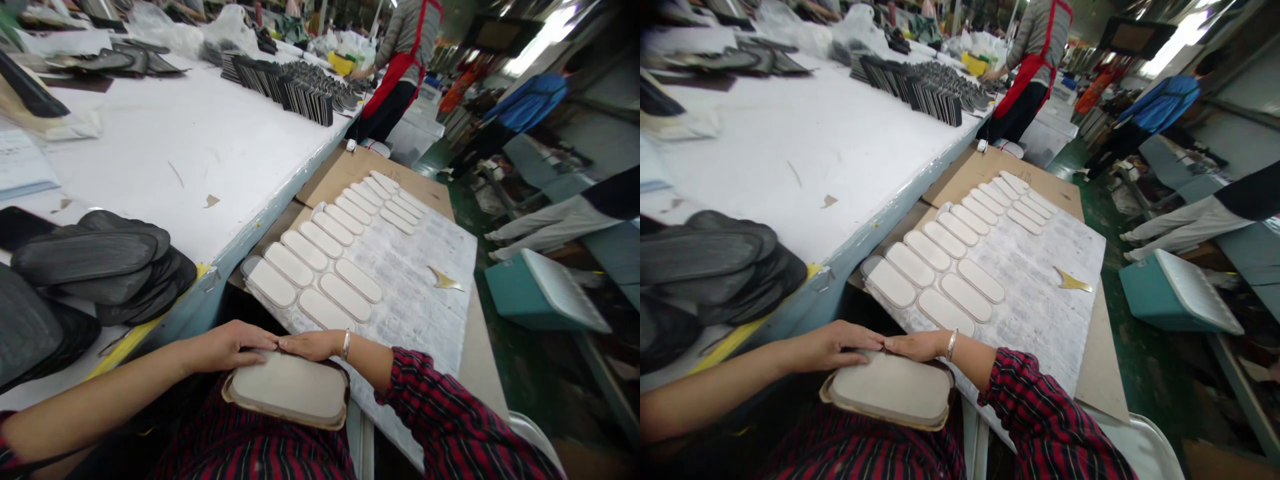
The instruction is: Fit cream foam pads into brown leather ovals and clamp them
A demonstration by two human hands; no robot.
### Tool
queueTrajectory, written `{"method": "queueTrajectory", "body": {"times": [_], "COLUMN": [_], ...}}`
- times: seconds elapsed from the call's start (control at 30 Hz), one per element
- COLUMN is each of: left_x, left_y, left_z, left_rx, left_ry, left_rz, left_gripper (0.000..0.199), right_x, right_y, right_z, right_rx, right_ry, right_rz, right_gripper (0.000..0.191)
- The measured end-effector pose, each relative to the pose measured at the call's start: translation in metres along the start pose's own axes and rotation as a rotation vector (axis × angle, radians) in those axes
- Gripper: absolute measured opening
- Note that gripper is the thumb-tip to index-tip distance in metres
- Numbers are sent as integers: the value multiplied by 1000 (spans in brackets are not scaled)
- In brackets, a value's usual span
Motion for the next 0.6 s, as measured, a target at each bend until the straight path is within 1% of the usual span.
{"method": "queueTrajectory", "body": {"times": [0.07, 0.13, 0.23, 0.3, 0.37, 0.43, 0.53, 0.57, 0.6], "left_x": [-2, -4, -9, -13, -16, -17, -13, -10, -8], "left_y": [2, 4, 5, 5, 4, 3, 0, -2, -4], "left_z": [-2, -4, -8, -10, -12, -14, -9, -4, 4], "left_rx": [18, 28, 41, 50, 61, 84, 169, 211, 254], "left_ry": [-57, -78, -48, -26, -21, -27, -90, -130, -174], "left_rz": [23, 70, 159, 201, 213, 213, 196, 187, 178], "left_gripper": [32, 29, 26, 26, 25, 24, 22, 22, 23], "right_x": [4, 10, 17, 16, 5, -12, -39, -46, -51], "right_y": [-2, -4, -7, -6, -4, 0, 5, 8, 12], "right_z": [-9, -13, -12, -10, -9, -6, -1, 1, 3], "right_rx": [2, -28, -43, -20, 17, 43, 33, 13, -24], "right_ry": [72, 92, 113, 134, 145, 135, 87, 72, 58], "right_rz": [-37, -35, -18, -3, -7, -27, -50, -42, 26], "right_gripper": [72, 72, 72, 70, 67, 64, 65, 65, 65]}}
Point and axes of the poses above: each hand's wrist, its own x-axis towards the middle knuckle, its own y-axis out of the back of the hand, z = x × y, the point moved 2 cm from there along x, towards the middle knuckle, and after that the axes turned 15 degrees about z, right-handed, at the moved point
